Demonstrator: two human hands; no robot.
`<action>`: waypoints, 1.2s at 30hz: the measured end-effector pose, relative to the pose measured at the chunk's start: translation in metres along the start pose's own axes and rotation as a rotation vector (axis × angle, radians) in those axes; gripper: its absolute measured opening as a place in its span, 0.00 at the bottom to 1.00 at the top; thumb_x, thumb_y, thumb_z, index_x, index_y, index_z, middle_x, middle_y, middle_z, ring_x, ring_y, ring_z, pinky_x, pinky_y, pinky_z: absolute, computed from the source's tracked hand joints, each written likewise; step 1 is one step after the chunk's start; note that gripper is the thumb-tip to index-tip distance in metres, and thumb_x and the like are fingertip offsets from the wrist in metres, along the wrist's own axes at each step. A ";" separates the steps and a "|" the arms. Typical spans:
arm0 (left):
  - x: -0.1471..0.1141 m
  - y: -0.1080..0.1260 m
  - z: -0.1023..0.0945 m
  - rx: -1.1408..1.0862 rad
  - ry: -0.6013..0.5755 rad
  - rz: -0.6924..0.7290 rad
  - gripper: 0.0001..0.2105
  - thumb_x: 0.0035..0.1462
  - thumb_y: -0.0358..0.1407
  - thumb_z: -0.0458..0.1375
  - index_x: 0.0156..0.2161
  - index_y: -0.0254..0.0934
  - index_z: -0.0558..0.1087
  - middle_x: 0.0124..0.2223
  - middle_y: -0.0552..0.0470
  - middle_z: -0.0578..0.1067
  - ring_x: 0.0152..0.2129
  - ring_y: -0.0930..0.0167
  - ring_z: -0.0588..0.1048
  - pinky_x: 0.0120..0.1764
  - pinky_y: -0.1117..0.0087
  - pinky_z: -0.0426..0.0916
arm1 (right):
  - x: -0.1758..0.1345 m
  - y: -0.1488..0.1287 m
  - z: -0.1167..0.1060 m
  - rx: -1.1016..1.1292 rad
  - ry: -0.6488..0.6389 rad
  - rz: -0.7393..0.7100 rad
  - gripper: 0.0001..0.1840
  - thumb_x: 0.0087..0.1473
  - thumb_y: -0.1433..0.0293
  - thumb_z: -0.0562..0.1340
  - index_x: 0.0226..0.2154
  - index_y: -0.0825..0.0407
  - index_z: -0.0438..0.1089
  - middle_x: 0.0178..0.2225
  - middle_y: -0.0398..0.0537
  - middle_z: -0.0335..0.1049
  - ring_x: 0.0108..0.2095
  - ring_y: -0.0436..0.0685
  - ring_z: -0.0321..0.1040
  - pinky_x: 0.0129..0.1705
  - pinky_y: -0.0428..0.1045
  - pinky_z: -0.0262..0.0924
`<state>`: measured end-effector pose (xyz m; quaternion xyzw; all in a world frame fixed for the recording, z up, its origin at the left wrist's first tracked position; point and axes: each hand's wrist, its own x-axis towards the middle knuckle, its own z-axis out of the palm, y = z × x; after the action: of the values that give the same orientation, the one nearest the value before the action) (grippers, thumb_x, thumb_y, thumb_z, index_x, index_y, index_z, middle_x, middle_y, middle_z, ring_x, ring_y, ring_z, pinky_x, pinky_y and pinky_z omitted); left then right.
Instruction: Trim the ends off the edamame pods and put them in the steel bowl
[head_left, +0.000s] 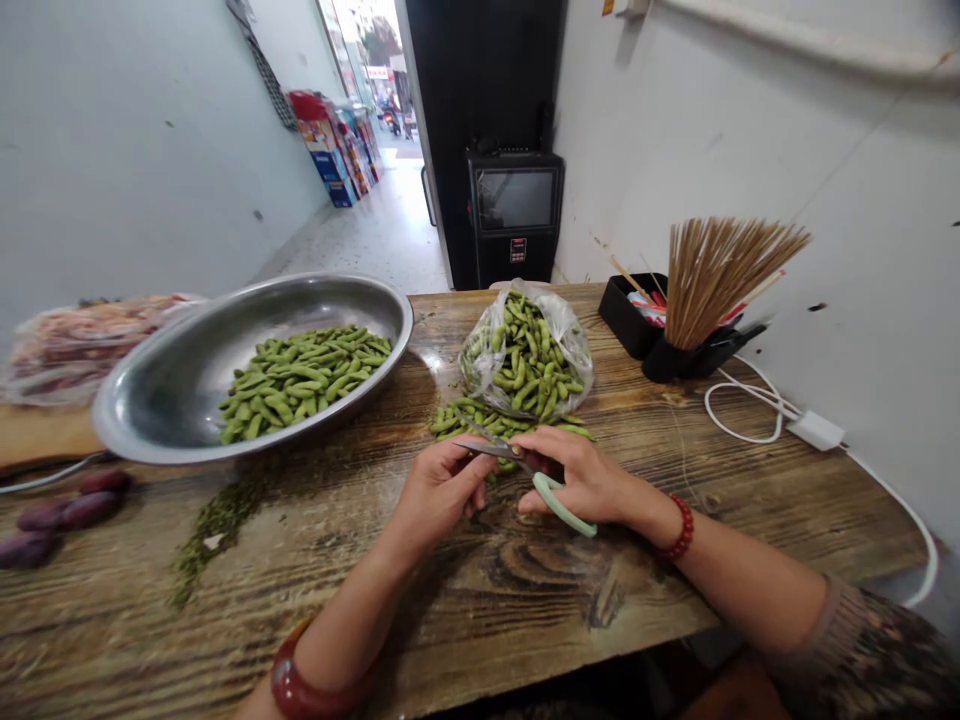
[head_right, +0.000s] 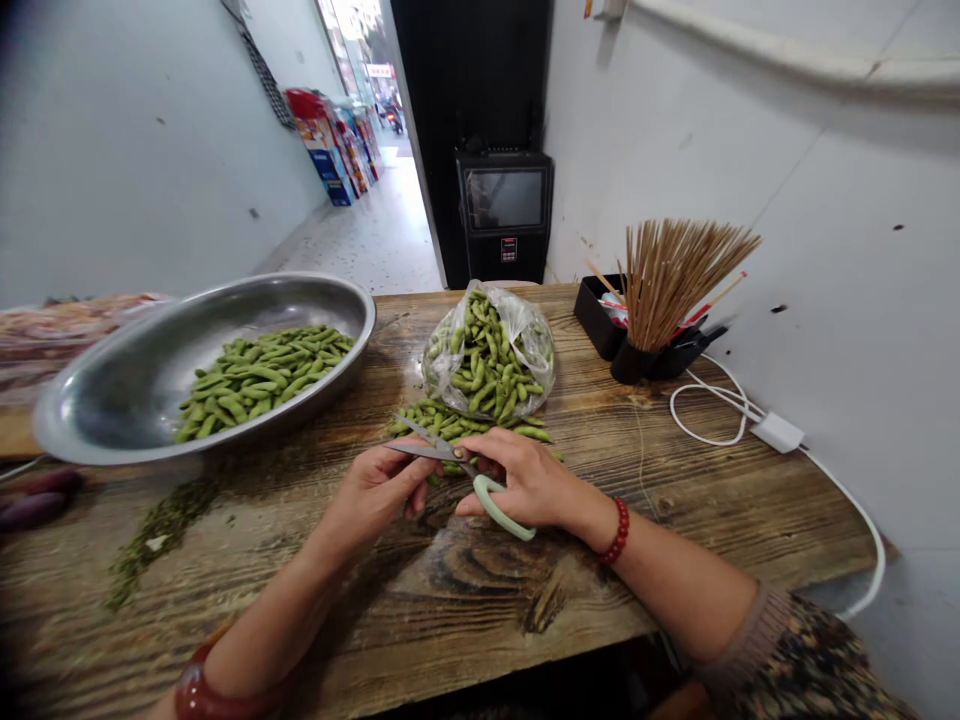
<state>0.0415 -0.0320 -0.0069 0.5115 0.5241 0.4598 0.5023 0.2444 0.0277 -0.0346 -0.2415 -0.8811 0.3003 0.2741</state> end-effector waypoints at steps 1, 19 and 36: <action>0.000 -0.001 0.000 -0.002 0.006 -0.002 0.12 0.52 0.42 0.61 0.29 0.33 0.73 0.17 0.57 0.67 0.11 0.78 0.64 0.15 0.78 0.57 | 0.000 0.001 0.000 0.000 0.009 -0.010 0.32 0.47 0.57 0.69 0.52 0.52 0.65 0.35 0.47 0.67 0.32 0.52 0.63 0.34 0.47 0.61; 0.005 -0.001 -0.015 -0.520 0.145 -0.110 0.11 0.43 0.34 0.69 0.32 0.33 0.75 0.26 0.55 0.73 0.21 0.78 0.70 0.26 0.79 0.67 | 0.005 0.003 -0.005 -0.044 0.117 0.061 0.33 0.44 0.60 0.70 0.52 0.53 0.65 0.37 0.49 0.68 0.34 0.54 0.65 0.37 0.49 0.63; 0.002 0.001 -0.006 -0.424 0.138 -0.102 0.12 0.37 0.30 0.70 0.31 0.31 0.77 0.26 0.52 0.74 0.18 0.78 0.67 0.21 0.78 0.62 | 0.002 -0.002 -0.006 -0.187 0.062 -0.067 0.35 0.48 0.54 0.67 0.55 0.52 0.62 0.40 0.52 0.67 0.37 0.57 0.65 0.39 0.51 0.61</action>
<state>0.0355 -0.0292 -0.0053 0.3348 0.4740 0.5674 0.5842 0.2459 0.0296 -0.0288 -0.2455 -0.9041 0.1997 0.2872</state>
